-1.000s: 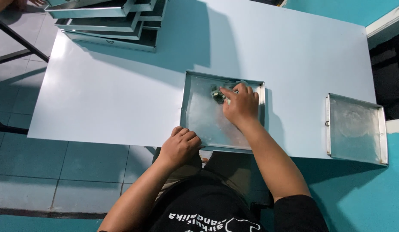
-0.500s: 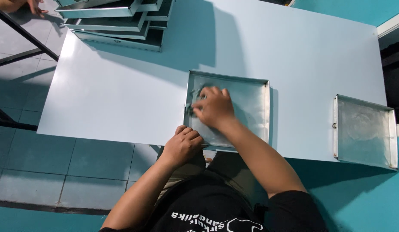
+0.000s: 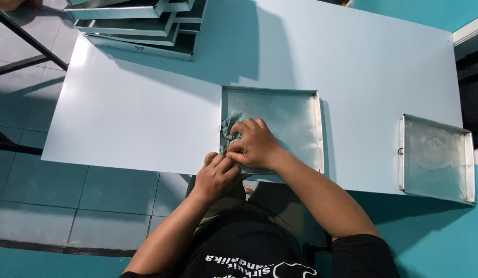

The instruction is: The person wipes the inside and outside surfaces of a metal tray with a cloth, then sets it aside and repeats the process on a second tray. The person uses a cloth to clean the trays on a white table.

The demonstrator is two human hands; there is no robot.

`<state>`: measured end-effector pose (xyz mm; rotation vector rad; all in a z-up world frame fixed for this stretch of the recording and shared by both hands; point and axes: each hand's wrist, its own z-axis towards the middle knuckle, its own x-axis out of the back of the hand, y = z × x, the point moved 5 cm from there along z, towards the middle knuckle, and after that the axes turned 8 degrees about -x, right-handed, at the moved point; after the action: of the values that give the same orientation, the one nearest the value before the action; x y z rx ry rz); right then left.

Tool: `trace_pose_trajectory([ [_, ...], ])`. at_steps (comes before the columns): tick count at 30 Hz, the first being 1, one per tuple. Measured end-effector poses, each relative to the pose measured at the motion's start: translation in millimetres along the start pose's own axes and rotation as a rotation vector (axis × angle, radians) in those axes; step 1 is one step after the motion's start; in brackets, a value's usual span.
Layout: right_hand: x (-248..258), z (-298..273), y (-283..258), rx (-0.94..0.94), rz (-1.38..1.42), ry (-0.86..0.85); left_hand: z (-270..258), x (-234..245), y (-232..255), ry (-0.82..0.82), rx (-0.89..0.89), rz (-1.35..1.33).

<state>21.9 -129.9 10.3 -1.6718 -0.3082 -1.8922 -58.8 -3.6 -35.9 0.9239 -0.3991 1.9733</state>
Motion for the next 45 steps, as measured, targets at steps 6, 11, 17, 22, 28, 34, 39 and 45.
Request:
trace_pose_trajectory([
  [6,2.5,-3.2,-0.8,-0.058,-0.028,-0.107,13.5,20.0,2.6,0.119,0.064,0.105],
  [11,38.0,-19.7,38.2,-0.198,-0.082,-0.199,16.7,21.4,1.0,0.047,0.084,0.059],
  [17,66.3,-60.6,108.4,-0.491,-0.207,-0.389,15.2,10.4,-4.8,-0.158,0.175,-0.072],
  [22,53.5,-43.2,96.4,-0.455,-0.130,-0.258,18.8,3.4,-10.6,-0.379,0.188,-0.195],
  [28,19.1,6.4,12.9,-0.253,-0.096,-0.149,6.4,-13.5,-11.5,-0.402,0.152,-0.149],
  [34,13.6,10.6,1.7,-0.281,-0.074,-0.135,14.7,-4.6,-12.5,-0.415,0.189,-0.144],
  [39,20.4,-11.2,94.3,-0.524,-0.202,-0.028,7.9,-9.2,-13.6,-0.430,0.203,-0.193],
  [45,10.3,-14.1,123.5,-0.662,-0.243,0.107,19.3,-0.5,-14.3,-0.462,0.211,-0.243],
])
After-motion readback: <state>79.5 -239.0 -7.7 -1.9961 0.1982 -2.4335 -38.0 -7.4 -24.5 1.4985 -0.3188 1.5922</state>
